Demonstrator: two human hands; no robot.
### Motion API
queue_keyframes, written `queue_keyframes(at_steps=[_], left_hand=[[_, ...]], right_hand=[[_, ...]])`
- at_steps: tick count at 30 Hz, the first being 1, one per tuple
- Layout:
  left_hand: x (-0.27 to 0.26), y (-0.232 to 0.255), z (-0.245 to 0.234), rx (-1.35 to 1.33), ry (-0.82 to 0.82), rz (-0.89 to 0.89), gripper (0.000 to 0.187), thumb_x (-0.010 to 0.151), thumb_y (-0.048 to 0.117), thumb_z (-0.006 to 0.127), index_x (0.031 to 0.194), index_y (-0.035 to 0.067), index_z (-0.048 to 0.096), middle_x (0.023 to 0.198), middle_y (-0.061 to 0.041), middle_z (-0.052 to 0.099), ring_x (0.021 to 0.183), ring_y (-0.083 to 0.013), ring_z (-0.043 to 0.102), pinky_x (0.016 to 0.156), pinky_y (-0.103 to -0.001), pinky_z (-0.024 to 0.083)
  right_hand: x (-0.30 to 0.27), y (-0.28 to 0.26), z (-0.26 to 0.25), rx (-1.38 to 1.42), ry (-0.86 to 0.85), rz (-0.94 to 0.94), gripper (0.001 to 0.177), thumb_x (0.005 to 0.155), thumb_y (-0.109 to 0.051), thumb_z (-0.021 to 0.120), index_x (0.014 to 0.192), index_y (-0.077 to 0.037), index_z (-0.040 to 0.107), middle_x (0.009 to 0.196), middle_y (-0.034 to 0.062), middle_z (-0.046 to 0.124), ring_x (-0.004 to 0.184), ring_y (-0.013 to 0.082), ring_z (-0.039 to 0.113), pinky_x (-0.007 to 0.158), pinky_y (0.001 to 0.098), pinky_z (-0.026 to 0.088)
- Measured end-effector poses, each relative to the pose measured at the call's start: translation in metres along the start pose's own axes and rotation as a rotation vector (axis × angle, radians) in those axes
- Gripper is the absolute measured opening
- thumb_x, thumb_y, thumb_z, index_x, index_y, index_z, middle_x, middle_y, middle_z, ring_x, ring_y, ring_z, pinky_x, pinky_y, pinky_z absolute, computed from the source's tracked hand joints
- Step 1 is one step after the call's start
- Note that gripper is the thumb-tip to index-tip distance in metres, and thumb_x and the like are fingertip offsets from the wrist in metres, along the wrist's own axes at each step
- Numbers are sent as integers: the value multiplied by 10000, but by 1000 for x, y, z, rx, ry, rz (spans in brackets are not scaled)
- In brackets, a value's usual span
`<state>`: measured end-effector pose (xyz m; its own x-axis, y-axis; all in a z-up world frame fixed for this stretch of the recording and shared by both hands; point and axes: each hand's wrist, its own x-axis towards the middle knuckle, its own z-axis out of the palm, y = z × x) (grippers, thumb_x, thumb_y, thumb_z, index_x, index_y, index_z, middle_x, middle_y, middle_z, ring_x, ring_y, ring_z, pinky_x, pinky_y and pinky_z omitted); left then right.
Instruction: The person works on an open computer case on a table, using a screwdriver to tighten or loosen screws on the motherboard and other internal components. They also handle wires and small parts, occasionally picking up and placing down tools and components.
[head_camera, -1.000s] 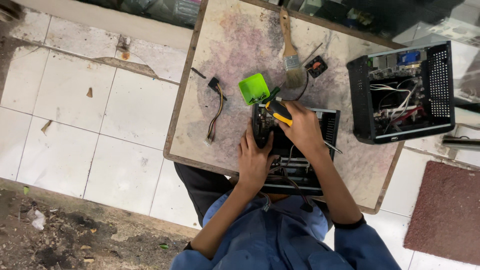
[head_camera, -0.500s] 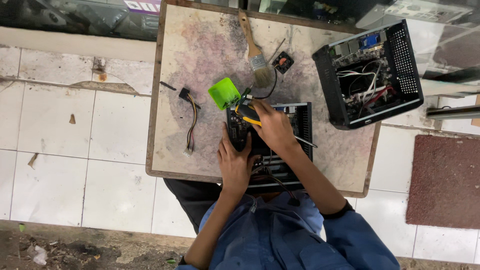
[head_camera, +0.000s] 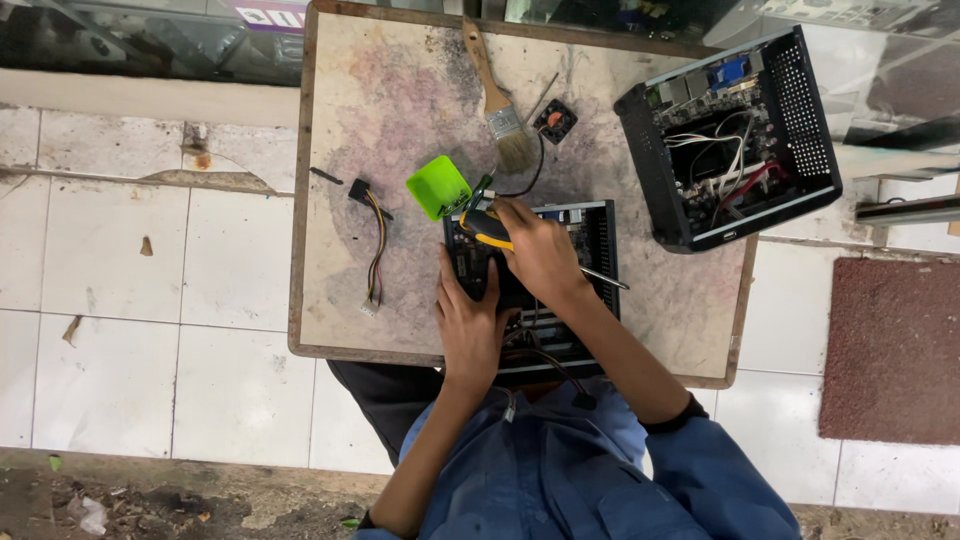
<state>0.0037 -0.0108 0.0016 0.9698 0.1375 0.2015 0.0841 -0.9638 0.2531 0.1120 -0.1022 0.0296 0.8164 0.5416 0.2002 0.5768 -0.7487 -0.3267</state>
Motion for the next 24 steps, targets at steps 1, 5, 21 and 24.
queue_keyframes(at_steps=[1,5,21,24], left_hand=[[0,0,0,1,0,-1,750,603,394,779,1261,195,479,1365,-346,156,1118,-411,447,753,-448,486],[0,0,-1,-8,0,5,754,596,392,779,1256,177,484,1361,-353,162,1121,-424,442,750,-453,486],[0,-3,0,7,22,3,730,573,407,794,1214,186,525,1361,-332,201,1158,-406,433,790,-421,478],[-1,-5,6,-28,16,7,762,583,399,793,1247,195,479,1361,-342,181,1172,-430,410,777,-424,481]], right_hand=[[0,1,2,1,0,-1,476,634,-44,743,1080,-74,579,1021,94,603,680,318,638,564,397,550],[0,3,4,-5,16,1,486,618,-59,743,1076,-82,582,1026,79,604,701,320,641,571,404,548],[0,-11,12,-195,209,94,384,711,-457,696,927,-158,590,814,2,600,545,263,625,465,394,503],[2,-16,15,-203,250,96,403,674,-506,695,864,-166,592,743,-14,583,515,253,618,447,356,492]])
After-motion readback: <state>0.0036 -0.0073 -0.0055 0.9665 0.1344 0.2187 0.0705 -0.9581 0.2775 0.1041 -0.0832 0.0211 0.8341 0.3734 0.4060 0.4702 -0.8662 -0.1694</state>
